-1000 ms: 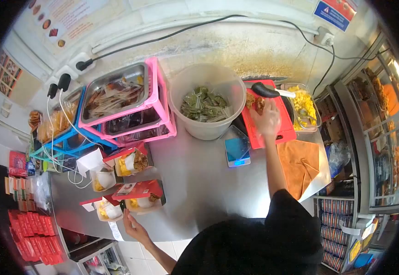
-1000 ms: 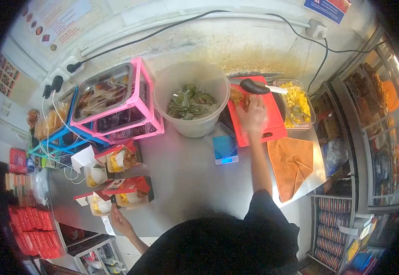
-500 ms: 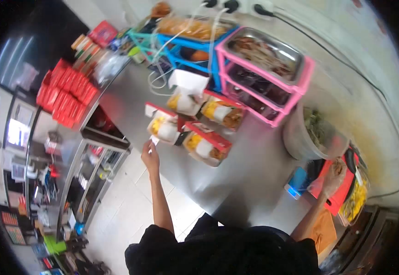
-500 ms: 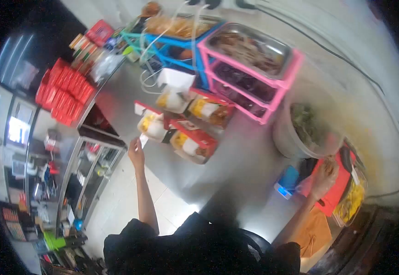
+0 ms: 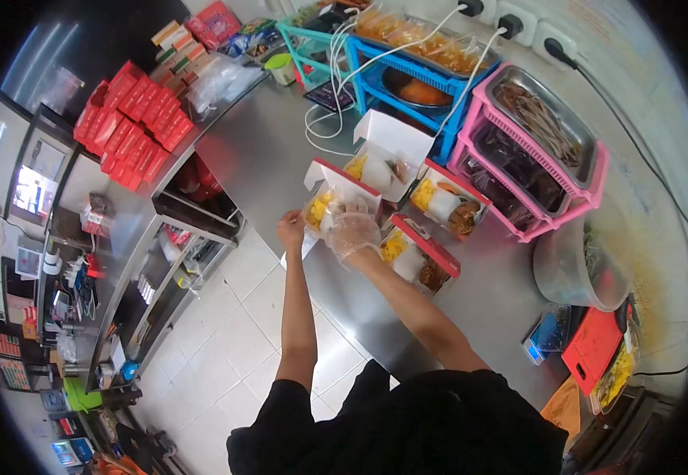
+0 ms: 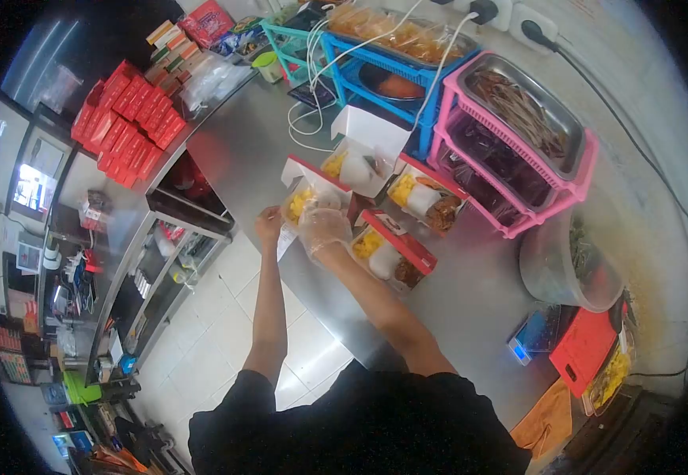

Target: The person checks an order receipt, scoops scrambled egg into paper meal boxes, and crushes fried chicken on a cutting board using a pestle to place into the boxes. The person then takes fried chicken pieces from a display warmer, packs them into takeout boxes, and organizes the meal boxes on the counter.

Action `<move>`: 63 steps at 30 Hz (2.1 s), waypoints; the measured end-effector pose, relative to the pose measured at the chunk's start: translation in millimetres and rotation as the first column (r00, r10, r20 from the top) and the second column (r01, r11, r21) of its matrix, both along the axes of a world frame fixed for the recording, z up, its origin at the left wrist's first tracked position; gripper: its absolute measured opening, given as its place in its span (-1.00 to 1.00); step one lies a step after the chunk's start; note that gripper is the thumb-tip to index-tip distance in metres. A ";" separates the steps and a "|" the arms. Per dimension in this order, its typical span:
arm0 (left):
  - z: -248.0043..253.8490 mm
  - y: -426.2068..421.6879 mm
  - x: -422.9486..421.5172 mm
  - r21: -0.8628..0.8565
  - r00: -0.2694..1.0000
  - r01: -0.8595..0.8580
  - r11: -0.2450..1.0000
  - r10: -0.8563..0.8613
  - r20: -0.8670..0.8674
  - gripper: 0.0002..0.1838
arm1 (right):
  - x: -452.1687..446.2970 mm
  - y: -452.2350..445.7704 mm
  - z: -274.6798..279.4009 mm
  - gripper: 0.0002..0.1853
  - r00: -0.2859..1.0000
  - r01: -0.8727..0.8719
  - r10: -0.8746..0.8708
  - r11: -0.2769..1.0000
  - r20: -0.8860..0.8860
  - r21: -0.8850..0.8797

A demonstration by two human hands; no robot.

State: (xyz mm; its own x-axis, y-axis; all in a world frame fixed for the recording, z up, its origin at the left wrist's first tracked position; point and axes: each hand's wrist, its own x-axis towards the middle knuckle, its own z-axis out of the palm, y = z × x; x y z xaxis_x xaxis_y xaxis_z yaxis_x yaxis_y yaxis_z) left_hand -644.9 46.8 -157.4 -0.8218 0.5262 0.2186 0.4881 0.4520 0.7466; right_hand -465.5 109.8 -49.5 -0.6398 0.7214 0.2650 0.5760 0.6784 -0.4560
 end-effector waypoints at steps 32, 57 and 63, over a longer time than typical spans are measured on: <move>54.3 -92.3 150.3 -0.049 0.981 -0.192 0.980 0.191 -0.033 -0.38 | 671.9 122.0 -50.2 -0.69 0.531 0.792 -0.811 0.578 0.245 0.195; 161.5 -44.1 99.5 0.157 0.986 0.167 0.973 -0.168 -0.006 -0.75 | 30.2 169.7 20.0 -0.69 0.963 -0.228 0.252 0.951 0.096 -0.207; 200.9 -43.6 189.3 0.386 0.841 0.499 0.775 -0.541 0.000 -0.80 | 154.3 102.3 81.2 -0.40 0.627 -0.496 -0.213 0.632 -0.749 -0.595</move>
